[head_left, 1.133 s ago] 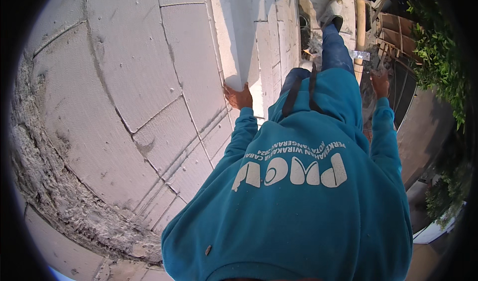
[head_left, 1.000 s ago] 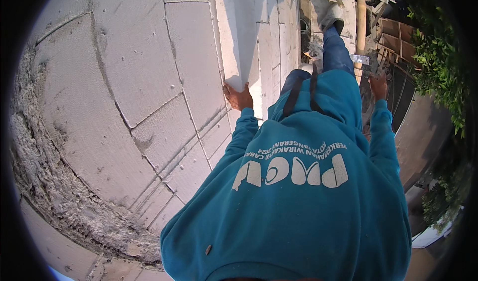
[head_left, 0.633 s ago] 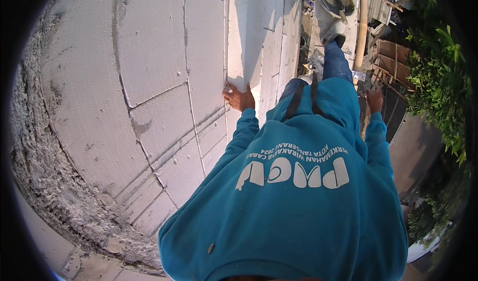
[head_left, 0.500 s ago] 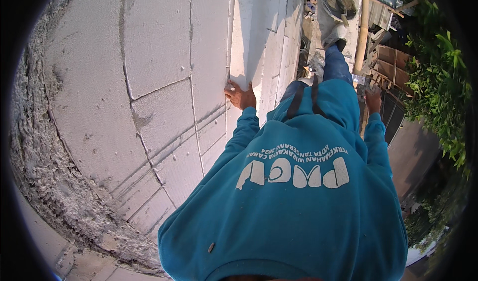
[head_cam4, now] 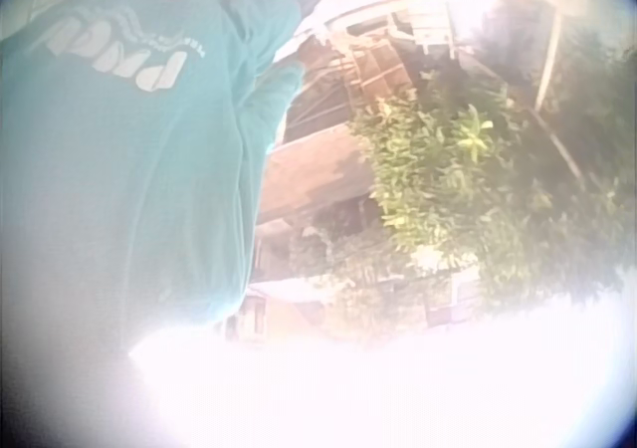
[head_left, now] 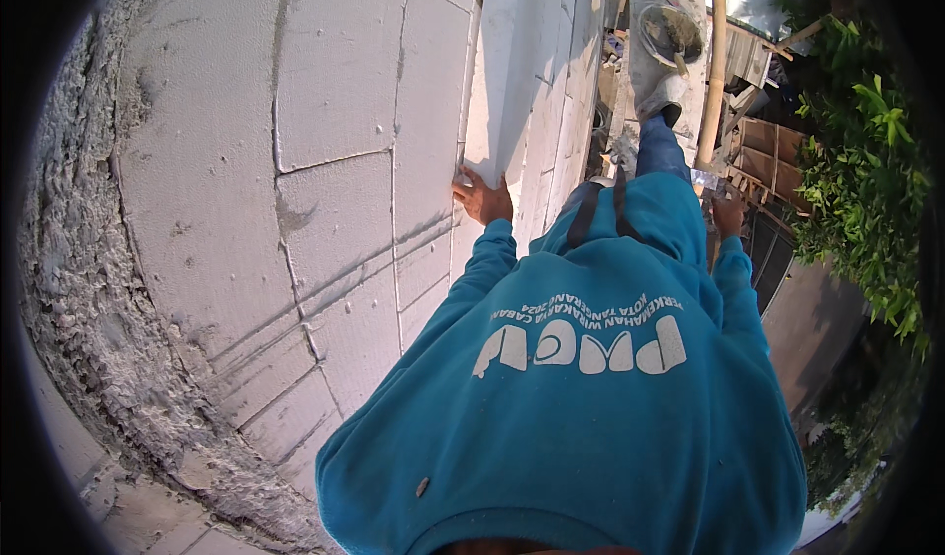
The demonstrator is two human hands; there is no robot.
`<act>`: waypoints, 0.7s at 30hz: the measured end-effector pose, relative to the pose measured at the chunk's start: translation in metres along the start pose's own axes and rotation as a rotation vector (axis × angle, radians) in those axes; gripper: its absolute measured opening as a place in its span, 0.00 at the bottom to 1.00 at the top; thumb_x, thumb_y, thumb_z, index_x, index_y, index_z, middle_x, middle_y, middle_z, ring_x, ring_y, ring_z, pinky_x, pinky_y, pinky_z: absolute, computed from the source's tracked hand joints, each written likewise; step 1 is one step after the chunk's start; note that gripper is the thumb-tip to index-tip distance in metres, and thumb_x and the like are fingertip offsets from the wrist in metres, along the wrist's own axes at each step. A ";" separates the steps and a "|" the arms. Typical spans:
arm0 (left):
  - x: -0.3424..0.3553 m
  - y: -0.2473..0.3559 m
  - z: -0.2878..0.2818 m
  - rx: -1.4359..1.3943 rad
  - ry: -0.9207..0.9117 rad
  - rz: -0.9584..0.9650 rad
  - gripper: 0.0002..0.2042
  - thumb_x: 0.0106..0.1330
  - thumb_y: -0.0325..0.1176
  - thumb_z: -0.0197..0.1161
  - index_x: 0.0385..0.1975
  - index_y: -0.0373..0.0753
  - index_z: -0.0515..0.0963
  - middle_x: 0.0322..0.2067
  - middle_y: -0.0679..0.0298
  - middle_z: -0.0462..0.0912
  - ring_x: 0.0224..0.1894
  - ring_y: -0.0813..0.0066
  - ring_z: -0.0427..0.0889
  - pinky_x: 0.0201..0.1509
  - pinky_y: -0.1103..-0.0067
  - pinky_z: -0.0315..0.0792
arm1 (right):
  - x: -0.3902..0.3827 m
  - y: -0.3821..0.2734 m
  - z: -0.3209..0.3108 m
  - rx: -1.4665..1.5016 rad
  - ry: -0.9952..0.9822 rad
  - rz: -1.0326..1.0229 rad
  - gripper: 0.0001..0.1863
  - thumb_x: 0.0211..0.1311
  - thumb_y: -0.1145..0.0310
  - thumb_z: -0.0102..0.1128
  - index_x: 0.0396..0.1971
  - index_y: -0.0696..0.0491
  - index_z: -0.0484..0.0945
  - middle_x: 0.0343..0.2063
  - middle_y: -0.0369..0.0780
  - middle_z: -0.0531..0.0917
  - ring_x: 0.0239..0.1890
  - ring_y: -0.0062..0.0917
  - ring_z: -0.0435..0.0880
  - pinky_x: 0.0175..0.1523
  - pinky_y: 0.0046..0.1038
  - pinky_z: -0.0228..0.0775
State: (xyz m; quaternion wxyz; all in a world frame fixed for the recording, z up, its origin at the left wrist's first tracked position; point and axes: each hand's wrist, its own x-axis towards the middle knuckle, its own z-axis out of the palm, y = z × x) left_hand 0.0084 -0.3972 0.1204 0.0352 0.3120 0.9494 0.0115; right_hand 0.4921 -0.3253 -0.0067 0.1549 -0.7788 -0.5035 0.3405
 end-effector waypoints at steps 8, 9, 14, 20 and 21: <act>0.000 0.004 -0.005 -0.033 -0.002 0.010 0.43 0.56 0.46 0.70 0.70 0.39 0.55 0.61 0.44 0.55 0.60 0.45 0.61 0.58 0.63 0.69 | -0.017 0.023 -0.015 -0.063 -0.052 0.003 0.32 0.56 0.57 0.62 0.59 0.56 0.68 0.49 0.53 0.79 0.53 0.47 0.78 0.56 0.41 0.71; -0.001 0.003 -0.007 -0.038 -0.012 0.004 0.43 0.56 0.46 0.70 0.70 0.38 0.55 0.61 0.44 0.55 0.60 0.46 0.62 0.58 0.64 0.70 | -0.020 0.026 -0.014 -0.006 -0.075 0.042 0.31 0.56 0.58 0.62 0.59 0.56 0.68 0.48 0.53 0.79 0.52 0.46 0.79 0.55 0.40 0.72; 0.001 0.004 -0.011 -0.067 -0.013 0.010 0.43 0.56 0.46 0.70 0.69 0.36 0.55 0.60 0.45 0.55 0.59 0.46 0.62 0.56 0.64 0.71 | -0.022 0.031 -0.020 -0.055 -0.073 0.072 0.31 0.56 0.56 0.64 0.57 0.56 0.71 0.54 0.51 0.77 0.57 0.46 0.75 0.61 0.40 0.67; -0.001 0.000 -0.012 -0.063 0.022 0.020 0.43 0.55 0.45 0.70 0.68 0.35 0.57 0.58 0.45 0.57 0.59 0.45 0.61 0.54 0.62 0.73 | -0.019 -0.011 -0.037 0.026 -0.083 -0.017 0.27 0.57 0.60 0.63 0.56 0.55 0.72 0.51 0.50 0.79 0.54 0.44 0.78 0.59 0.40 0.68; 0.000 0.002 -0.013 -0.071 0.020 0.025 0.43 0.55 0.45 0.70 0.68 0.35 0.57 0.58 0.45 0.57 0.59 0.45 0.62 0.54 0.62 0.73 | -0.014 -0.021 -0.043 0.061 -0.068 -0.097 0.26 0.57 0.61 0.63 0.55 0.55 0.72 0.50 0.50 0.79 0.52 0.44 0.78 0.58 0.40 0.69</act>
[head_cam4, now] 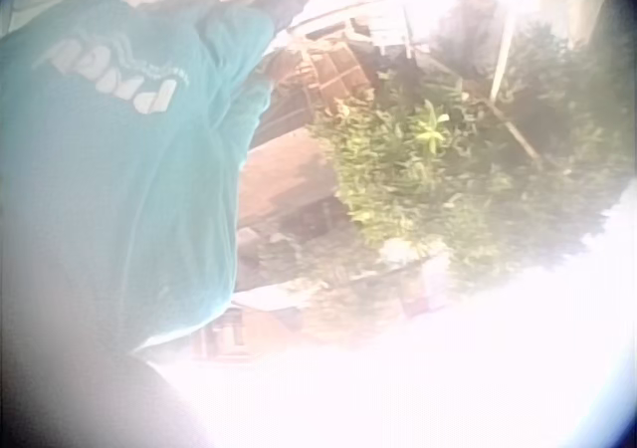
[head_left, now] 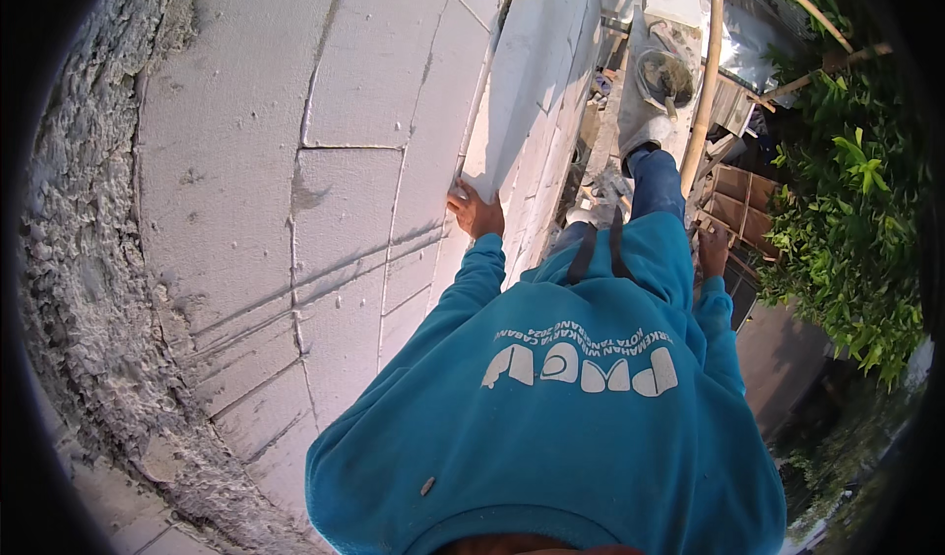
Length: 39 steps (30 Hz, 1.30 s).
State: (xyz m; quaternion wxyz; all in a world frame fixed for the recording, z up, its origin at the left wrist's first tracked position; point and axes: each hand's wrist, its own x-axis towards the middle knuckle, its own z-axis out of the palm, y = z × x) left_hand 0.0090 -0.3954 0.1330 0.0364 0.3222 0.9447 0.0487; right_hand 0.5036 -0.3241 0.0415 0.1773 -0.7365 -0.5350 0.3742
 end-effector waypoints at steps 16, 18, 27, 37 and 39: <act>0.001 -0.005 -0.004 -0.018 -0.011 -0.086 0.45 0.54 0.46 0.72 0.69 0.38 0.56 0.58 0.45 0.58 0.61 0.47 0.61 0.57 0.61 0.72 | 0.128 -0.287 0.116 0.102 -0.471 -0.442 0.30 0.59 0.57 0.63 0.58 0.57 0.71 0.44 0.47 0.85 0.48 0.35 0.84 0.52 0.32 0.74; 0.004 0.005 -0.007 -0.036 -0.031 -0.094 0.44 0.54 0.46 0.72 0.69 0.39 0.56 0.59 0.46 0.58 0.61 0.46 0.62 0.57 0.61 0.71 | 0.150 -0.308 0.155 0.151 -0.515 -0.435 0.33 0.60 0.53 0.62 0.60 0.57 0.69 0.47 0.49 0.83 0.52 0.38 0.81 0.56 0.34 0.72; 0.007 0.017 -0.006 -0.056 -0.041 -0.127 0.43 0.52 0.44 0.74 0.67 0.39 0.60 0.59 0.45 0.59 0.62 0.43 0.62 0.58 0.59 0.71 | 0.186 -0.403 0.250 0.348 -0.542 -0.100 0.43 0.60 0.46 0.60 0.69 0.54 0.57 0.61 0.52 0.71 0.58 0.41 0.76 0.56 0.35 0.74; 0.006 0.015 -0.003 -0.046 0.001 -0.129 0.41 0.49 0.40 0.76 0.65 0.40 0.64 0.58 0.50 0.61 0.60 0.47 0.65 0.55 0.61 0.72 | 0.179 -0.433 0.276 0.568 -0.686 0.071 0.46 0.63 0.61 0.63 0.73 0.47 0.42 0.67 0.43 0.61 0.57 0.36 0.75 0.43 0.40 0.83; 0.005 0.015 -0.005 -0.063 -0.007 -0.140 0.41 0.49 0.39 0.77 0.64 0.40 0.64 0.58 0.52 0.61 0.60 0.48 0.65 0.56 0.61 0.72 | 0.176 -0.432 0.276 0.569 -0.696 0.058 0.46 0.64 0.61 0.63 0.74 0.47 0.42 0.67 0.43 0.62 0.57 0.36 0.75 0.44 0.39 0.83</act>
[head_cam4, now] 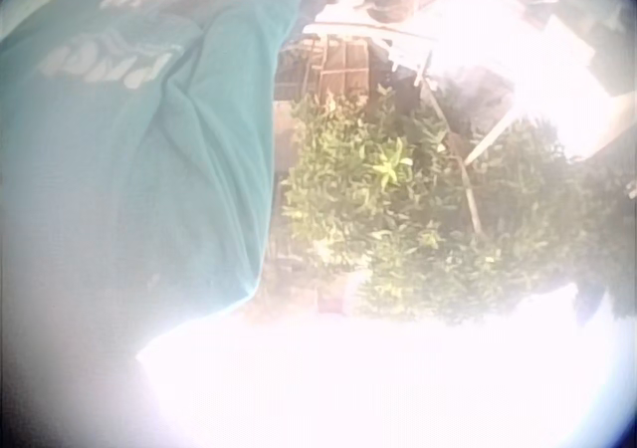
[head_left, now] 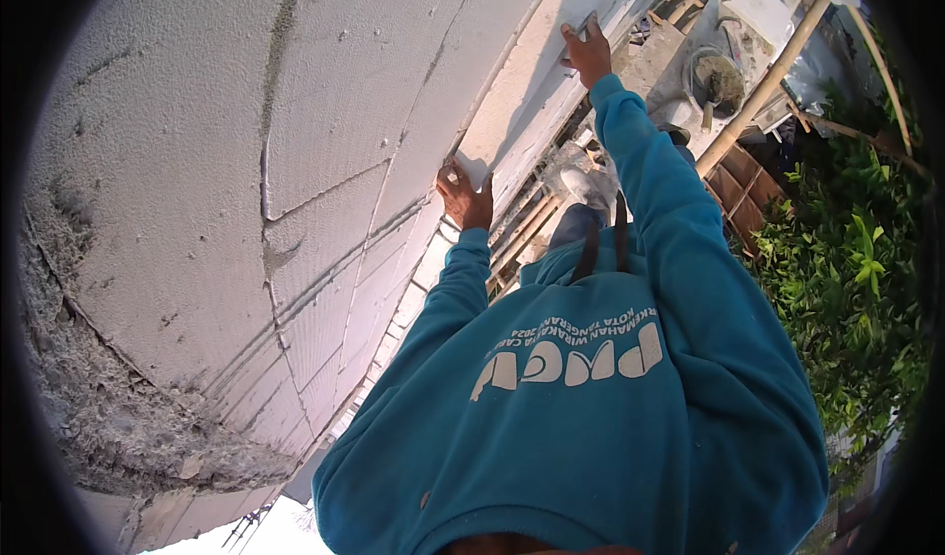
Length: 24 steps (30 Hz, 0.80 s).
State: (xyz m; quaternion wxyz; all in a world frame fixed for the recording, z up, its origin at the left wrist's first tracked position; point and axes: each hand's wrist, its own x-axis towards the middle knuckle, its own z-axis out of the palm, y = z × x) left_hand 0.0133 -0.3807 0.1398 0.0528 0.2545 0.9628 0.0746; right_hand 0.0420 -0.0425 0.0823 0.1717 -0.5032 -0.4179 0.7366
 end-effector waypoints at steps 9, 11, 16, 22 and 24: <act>-0.002 0.004 0.002 0.034 0.047 0.022 0.43 0.48 0.39 0.77 0.66 0.42 0.62 0.60 0.54 0.61 0.61 0.50 0.63 0.59 0.60 0.69 | 0.006 0.002 -0.009 0.125 -0.076 0.022 0.47 0.65 0.60 0.63 0.74 0.45 0.38 0.69 0.43 0.58 0.62 0.36 0.70 0.50 0.43 0.82; -0.005 0.006 0.001 0.050 0.049 0.042 0.46 0.48 0.38 0.78 0.68 0.41 0.57 0.60 0.53 0.60 0.61 0.49 0.63 0.59 0.61 0.69 | 0.006 0.002 -0.011 0.128 -0.075 0.029 0.48 0.65 0.60 0.63 0.74 0.44 0.37 0.69 0.43 0.58 0.62 0.37 0.69 0.50 0.43 0.82; -0.011 0.013 0.011 -0.023 0.067 -0.234 0.48 0.49 0.41 0.77 0.68 0.38 0.54 0.61 0.50 0.57 0.61 0.48 0.63 0.60 0.62 0.68 | 0.015 0.000 -0.010 0.105 -0.066 0.037 0.48 0.65 0.61 0.63 0.74 0.43 0.36 0.68 0.43 0.58 0.61 0.38 0.70 0.49 0.43 0.82; -0.016 -0.020 0.043 -0.845 -0.215 -0.796 0.40 0.51 0.50 0.76 0.59 0.32 0.67 0.52 0.53 0.74 0.50 0.63 0.78 0.50 0.72 0.76 | 0.007 -0.008 0.000 0.084 -0.053 0.084 0.49 0.65 0.61 0.62 0.74 0.43 0.35 0.67 0.43 0.60 0.61 0.38 0.69 0.46 0.45 0.83; -0.019 -0.030 0.057 -0.912 -0.020 -0.793 0.27 0.54 0.46 0.75 0.47 0.33 0.77 0.40 0.61 0.82 0.43 0.72 0.80 0.46 0.77 0.76 | 0.007 -0.005 0.007 0.144 -0.074 0.055 0.49 0.64 0.61 0.63 0.74 0.45 0.36 0.64 0.45 0.62 0.61 0.40 0.69 0.46 0.46 0.83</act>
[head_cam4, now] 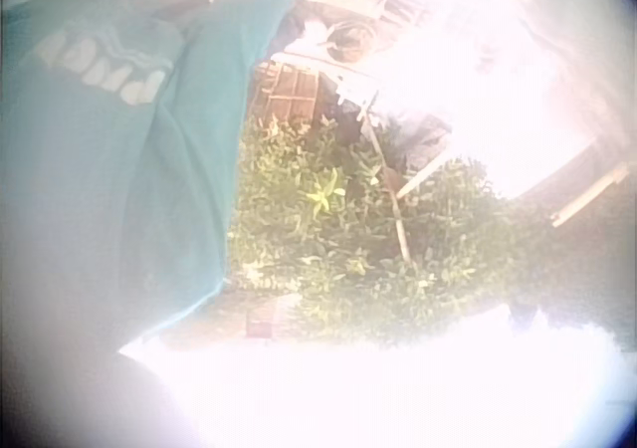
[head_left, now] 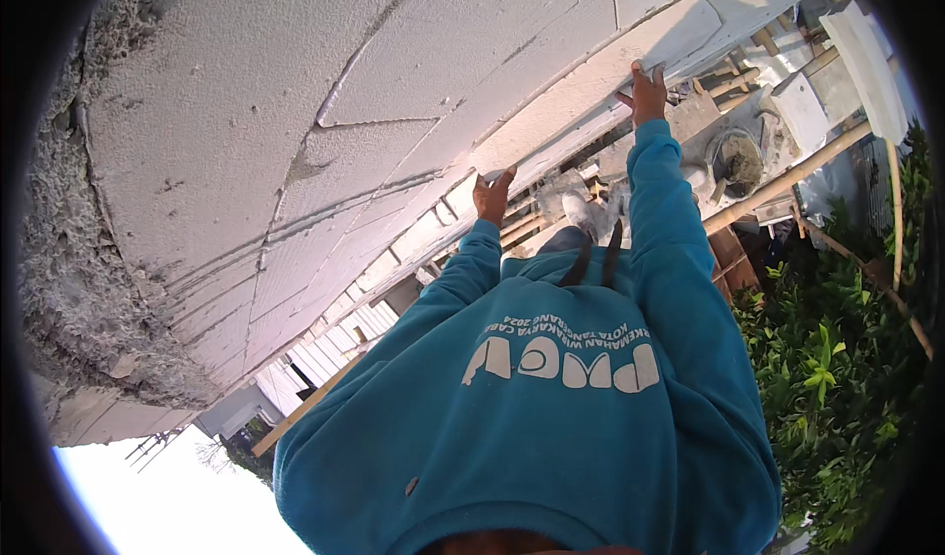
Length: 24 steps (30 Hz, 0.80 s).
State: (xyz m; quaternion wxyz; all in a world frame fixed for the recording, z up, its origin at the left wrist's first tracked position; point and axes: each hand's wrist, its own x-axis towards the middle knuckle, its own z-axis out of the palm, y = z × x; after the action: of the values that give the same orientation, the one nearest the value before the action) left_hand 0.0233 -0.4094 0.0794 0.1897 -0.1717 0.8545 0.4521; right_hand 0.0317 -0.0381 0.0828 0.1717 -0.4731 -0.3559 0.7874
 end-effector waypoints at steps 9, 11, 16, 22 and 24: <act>-0.012 0.034 -0.006 0.093 -0.099 -0.032 0.25 0.51 0.44 0.77 0.42 0.33 0.81 0.37 0.61 0.85 0.37 0.75 0.81 0.42 0.76 0.74 | 0.011 0.005 -0.023 -0.004 -0.027 0.066 0.47 0.66 0.62 0.60 0.73 0.41 0.34 0.64 0.48 0.60 0.63 0.42 0.65 0.47 0.48 0.85; -0.012 0.032 -0.013 0.017 -0.082 0.013 0.26 0.48 0.45 0.79 0.39 0.31 0.82 0.34 0.59 0.86 0.35 0.72 0.82 0.41 0.75 0.76 | 0.010 0.004 -0.021 -0.009 -0.057 0.087 0.47 0.66 0.62 0.61 0.73 0.42 0.35 0.65 0.46 0.57 0.64 0.42 0.64 0.46 0.46 0.85; -0.015 0.036 -0.009 -0.082 -0.106 -0.023 0.26 0.46 0.44 0.81 0.38 0.30 0.82 0.31 0.60 0.85 0.33 0.72 0.81 0.38 0.75 0.76 | 0.007 -0.002 -0.018 -0.005 -0.033 0.073 0.47 0.66 0.63 0.61 0.73 0.42 0.35 0.66 0.46 0.57 0.64 0.41 0.64 0.48 0.44 0.85; -0.002 0.034 -0.010 -0.070 -0.183 -0.038 0.25 0.50 0.41 0.78 0.41 0.29 0.79 0.35 0.62 0.83 0.37 0.75 0.81 0.40 0.79 0.76 | -0.002 -0.007 -0.007 0.004 0.016 0.017 0.45 0.66 0.62 0.59 0.74 0.39 0.38 0.63 0.44 0.66 0.60 0.37 0.70 0.46 0.42 0.83; 0.000 0.033 -0.011 -0.141 -0.235 -0.077 0.26 0.52 0.39 0.77 0.46 0.30 0.77 0.40 0.61 0.82 0.41 0.73 0.81 0.45 0.79 0.77 | -0.004 -0.006 -0.003 -0.033 0.081 0.035 0.43 0.66 0.59 0.60 0.73 0.37 0.42 0.63 0.43 0.66 0.57 0.37 0.73 0.44 0.42 0.84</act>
State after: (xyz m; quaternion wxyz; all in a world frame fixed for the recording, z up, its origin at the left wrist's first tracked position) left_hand 0.0058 -0.4009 0.1088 0.2930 -0.1631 0.7852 0.5206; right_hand 0.0359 -0.0355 0.0891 0.1643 -0.5137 -0.3534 0.7644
